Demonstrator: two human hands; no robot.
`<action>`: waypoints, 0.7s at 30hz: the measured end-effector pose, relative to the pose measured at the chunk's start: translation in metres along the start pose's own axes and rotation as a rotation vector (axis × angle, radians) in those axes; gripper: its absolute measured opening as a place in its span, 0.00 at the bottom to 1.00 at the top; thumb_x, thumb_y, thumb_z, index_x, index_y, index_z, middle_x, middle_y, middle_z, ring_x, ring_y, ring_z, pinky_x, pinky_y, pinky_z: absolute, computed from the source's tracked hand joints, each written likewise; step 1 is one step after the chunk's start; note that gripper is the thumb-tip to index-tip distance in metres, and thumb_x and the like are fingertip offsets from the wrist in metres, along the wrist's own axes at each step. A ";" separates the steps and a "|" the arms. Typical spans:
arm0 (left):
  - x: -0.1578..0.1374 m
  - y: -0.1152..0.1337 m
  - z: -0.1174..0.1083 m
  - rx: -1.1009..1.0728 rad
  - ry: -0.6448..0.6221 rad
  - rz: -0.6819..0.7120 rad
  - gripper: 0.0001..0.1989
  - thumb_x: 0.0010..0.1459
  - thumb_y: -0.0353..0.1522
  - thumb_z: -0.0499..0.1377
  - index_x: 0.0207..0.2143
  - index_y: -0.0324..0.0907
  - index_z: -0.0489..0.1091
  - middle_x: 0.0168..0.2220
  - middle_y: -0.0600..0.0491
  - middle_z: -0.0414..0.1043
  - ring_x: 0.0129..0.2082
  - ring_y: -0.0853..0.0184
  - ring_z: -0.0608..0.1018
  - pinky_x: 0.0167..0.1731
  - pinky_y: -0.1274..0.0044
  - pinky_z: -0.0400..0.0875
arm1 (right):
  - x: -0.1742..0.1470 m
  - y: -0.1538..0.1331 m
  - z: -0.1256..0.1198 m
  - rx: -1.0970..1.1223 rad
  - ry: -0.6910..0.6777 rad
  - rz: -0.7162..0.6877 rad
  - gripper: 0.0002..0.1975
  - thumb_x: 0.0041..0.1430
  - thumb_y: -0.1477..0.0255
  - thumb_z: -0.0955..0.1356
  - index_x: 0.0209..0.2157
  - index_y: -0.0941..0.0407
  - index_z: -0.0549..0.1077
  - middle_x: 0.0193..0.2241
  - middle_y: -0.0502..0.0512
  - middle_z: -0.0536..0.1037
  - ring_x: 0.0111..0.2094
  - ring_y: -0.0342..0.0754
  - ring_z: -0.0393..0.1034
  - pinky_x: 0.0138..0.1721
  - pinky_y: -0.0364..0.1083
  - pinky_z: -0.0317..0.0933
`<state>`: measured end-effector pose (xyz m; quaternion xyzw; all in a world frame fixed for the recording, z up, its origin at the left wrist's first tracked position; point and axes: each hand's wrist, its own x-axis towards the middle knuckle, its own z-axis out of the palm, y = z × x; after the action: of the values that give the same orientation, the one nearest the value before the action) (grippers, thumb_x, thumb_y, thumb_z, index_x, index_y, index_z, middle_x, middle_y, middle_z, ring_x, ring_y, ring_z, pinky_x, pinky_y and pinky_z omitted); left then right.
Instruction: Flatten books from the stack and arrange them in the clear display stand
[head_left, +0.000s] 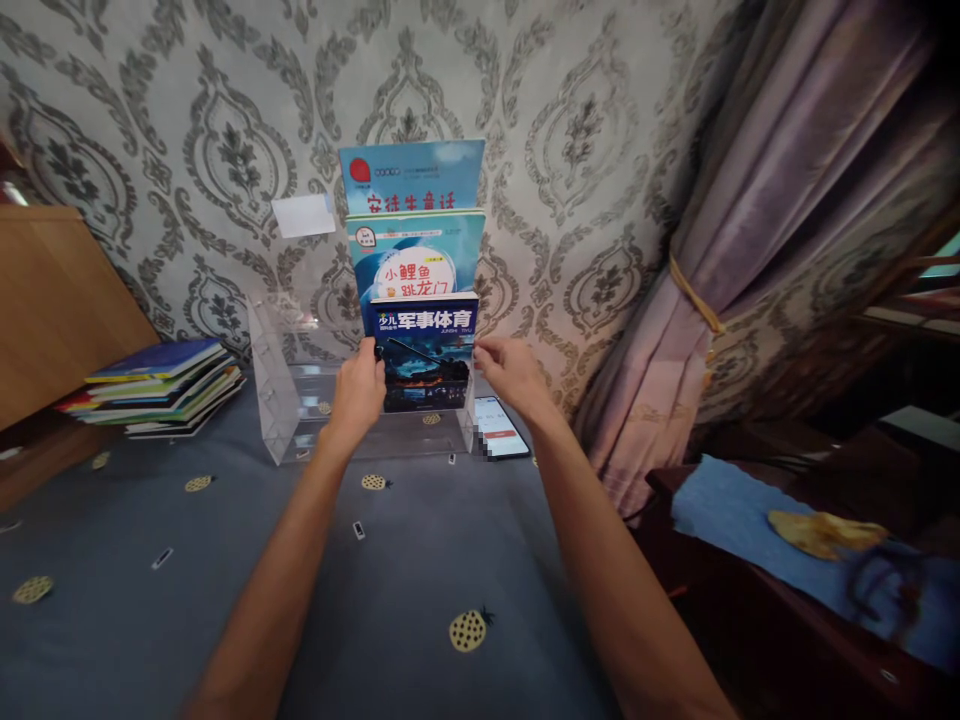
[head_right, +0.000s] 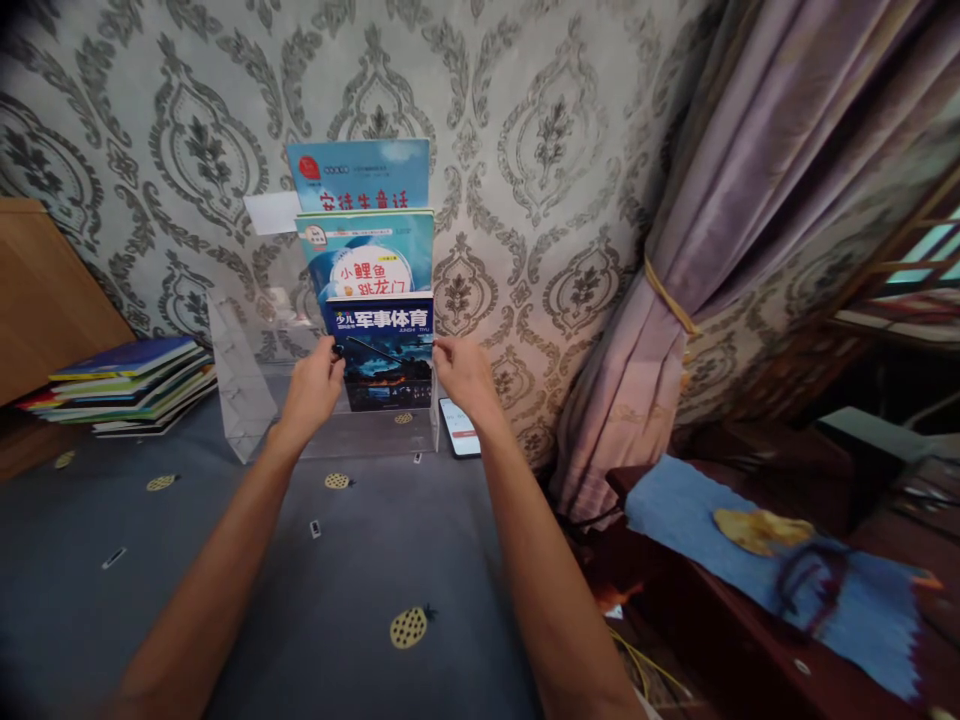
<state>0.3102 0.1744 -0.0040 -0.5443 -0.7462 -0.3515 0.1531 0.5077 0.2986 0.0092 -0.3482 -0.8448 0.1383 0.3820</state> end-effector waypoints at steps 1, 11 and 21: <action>0.000 0.000 0.000 0.000 0.002 -0.003 0.13 0.66 0.25 0.51 0.53 0.38 0.64 0.43 0.41 0.78 0.45 0.54 0.80 0.46 0.65 0.73 | 0.000 0.000 0.000 -0.003 -0.001 0.000 0.17 0.61 0.73 0.61 0.39 0.58 0.81 0.31 0.57 0.82 0.33 0.50 0.73 0.36 0.44 0.61; 0.000 0.000 0.000 -0.023 -0.021 -0.019 0.14 0.66 0.26 0.50 0.54 0.38 0.63 0.44 0.40 0.78 0.47 0.54 0.80 0.47 0.65 0.72 | 0.000 0.001 -0.001 0.027 -0.022 -0.031 0.17 0.62 0.72 0.61 0.40 0.57 0.81 0.33 0.57 0.83 0.36 0.51 0.76 0.38 0.45 0.64; -0.001 -0.001 -0.002 -0.025 -0.029 -0.035 0.13 0.68 0.29 0.50 0.54 0.40 0.64 0.46 0.41 0.78 0.48 0.54 0.79 0.48 0.65 0.71 | 0.003 0.009 0.005 0.060 0.006 -0.027 0.16 0.61 0.72 0.63 0.43 0.56 0.81 0.36 0.58 0.84 0.39 0.53 0.77 0.42 0.48 0.69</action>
<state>0.3098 0.1717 -0.0034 -0.5381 -0.7533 -0.3553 0.1293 0.5069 0.3068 0.0031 -0.3254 -0.8437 0.1574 0.3968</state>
